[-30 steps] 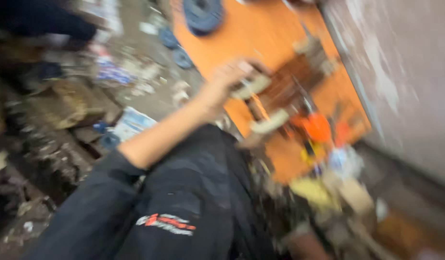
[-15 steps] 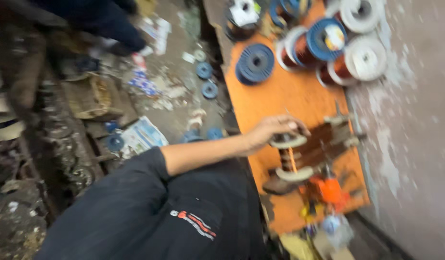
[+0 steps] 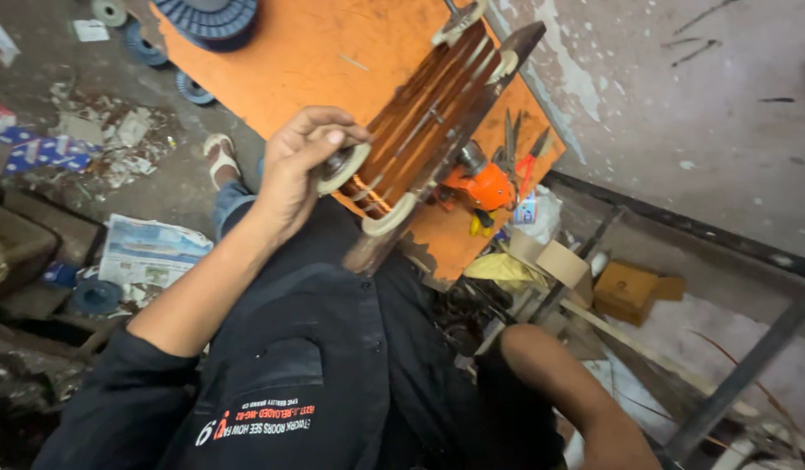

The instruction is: The person operates a manual wire-winding machine to wrap copper wire onto a cylindrical bobbin. They use a wrench to tighten the bobbin, start the machine, and later remove the wound coil. The person also handles a separate bundle of copper wire and adjusts the machine components.

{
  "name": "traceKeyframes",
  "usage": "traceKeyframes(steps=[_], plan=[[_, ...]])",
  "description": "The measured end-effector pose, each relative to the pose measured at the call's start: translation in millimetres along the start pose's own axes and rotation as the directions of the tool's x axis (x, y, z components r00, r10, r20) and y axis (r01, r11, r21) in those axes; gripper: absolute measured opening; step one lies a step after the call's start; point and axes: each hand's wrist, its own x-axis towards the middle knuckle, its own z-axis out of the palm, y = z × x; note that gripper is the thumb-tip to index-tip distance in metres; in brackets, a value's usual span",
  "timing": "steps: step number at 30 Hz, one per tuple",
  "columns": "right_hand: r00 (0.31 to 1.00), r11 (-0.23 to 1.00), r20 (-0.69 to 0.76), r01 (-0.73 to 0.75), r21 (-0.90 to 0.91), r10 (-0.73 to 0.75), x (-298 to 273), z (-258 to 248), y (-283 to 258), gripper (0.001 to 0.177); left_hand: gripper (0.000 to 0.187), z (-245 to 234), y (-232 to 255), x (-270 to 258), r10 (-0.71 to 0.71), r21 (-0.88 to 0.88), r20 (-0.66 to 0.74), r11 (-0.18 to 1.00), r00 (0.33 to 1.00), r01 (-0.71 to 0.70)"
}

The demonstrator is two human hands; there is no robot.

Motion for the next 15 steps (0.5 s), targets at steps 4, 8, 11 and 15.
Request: traceKeyframes(steps=[4,8,11,15], plan=[[0.978,0.983,-0.168,-0.143,-0.115,0.123,26.7,4.1,16.6,0.013,0.021,-13.7,-5.8,5.5,-0.019,-0.012,-0.026,1.000,0.999,0.019],[0.988,0.872,-0.149,-0.046,-0.488,-0.031,74.0,27.4,48.6,0.017,0.019,-23.4,-6.5,8.8,-0.032,-0.047,0.007,0.998,0.999,0.032],[0.978,0.860,-0.173,0.009,-0.510,-0.113,98.8,46.6,71.0,0.020,0.018,-30.3,-3.9,11.3,-0.076,-0.039,0.018,0.996,0.997,0.077],[0.968,0.894,-0.234,-0.029,-0.447,-0.086,109.5,62.9,86.5,0.021,0.021,-34.3,5.0,12.4,-0.119,0.041,0.085,0.992,0.989,0.116]])
